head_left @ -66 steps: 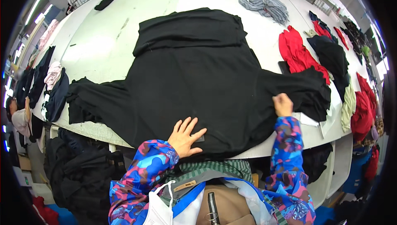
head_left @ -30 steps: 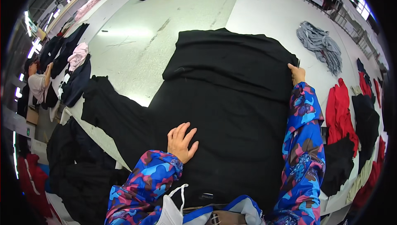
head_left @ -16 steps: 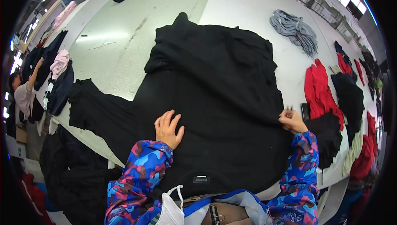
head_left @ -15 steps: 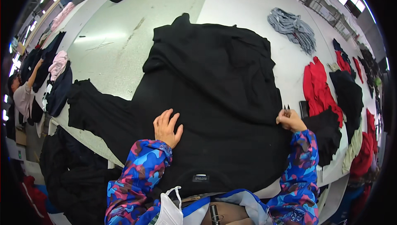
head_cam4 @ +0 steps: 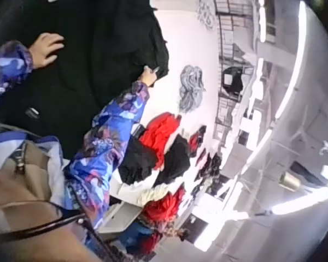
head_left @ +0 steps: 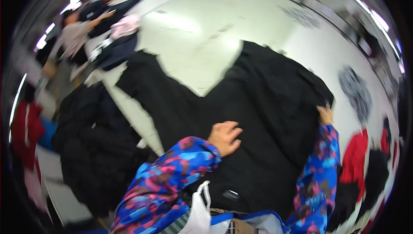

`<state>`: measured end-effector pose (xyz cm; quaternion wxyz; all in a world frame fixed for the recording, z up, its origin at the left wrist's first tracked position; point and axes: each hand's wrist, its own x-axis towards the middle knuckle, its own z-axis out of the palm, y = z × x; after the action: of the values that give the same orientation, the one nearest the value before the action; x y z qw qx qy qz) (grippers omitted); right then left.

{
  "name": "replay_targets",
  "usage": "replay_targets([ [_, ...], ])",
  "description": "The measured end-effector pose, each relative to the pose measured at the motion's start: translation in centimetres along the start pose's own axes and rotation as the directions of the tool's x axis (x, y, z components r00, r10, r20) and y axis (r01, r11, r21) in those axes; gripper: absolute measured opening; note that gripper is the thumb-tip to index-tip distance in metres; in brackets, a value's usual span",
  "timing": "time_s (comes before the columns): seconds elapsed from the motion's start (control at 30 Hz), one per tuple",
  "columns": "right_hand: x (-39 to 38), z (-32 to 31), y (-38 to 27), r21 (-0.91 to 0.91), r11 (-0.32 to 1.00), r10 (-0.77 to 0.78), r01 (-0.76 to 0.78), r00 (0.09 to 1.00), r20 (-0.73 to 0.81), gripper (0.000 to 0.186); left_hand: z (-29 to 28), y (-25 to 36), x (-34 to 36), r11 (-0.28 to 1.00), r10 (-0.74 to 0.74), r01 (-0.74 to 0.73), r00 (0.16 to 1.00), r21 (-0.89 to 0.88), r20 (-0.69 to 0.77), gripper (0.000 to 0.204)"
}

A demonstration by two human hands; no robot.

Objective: The person flips through shirts laid on a table and trims loose threads from the collars and seams using thread snips.

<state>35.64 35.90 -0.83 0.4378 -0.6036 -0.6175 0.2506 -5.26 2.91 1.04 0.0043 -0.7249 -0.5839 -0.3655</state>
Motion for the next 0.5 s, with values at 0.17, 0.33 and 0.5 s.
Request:
replay_targets([
  [0.17,-14.7,2.6,-24.0,0.286,0.952,-0.123,-0.113,0.711,0.692,0.015,-1.5,-2.3,-3.5,0.990,-0.134,0.136,0.988,0.026,-0.073,0.036],
  [0.33,-26.0,-6.9,-25.5,0.386,0.903,-0.400,-0.190,-0.038,0.916,0.013,-0.4,-4.1,-3.7,0.651,-0.464,0.425,0.879,-0.629,0.113,0.037],
  [0.5,-35.8,-11.9,-11.9,-0.075,0.939,0.259,-0.335,0.544,0.798,0.012,-5.8,0.7,-6.2,-0.467,-0.425,0.501,0.595,-0.729,0.682,0.071],
])
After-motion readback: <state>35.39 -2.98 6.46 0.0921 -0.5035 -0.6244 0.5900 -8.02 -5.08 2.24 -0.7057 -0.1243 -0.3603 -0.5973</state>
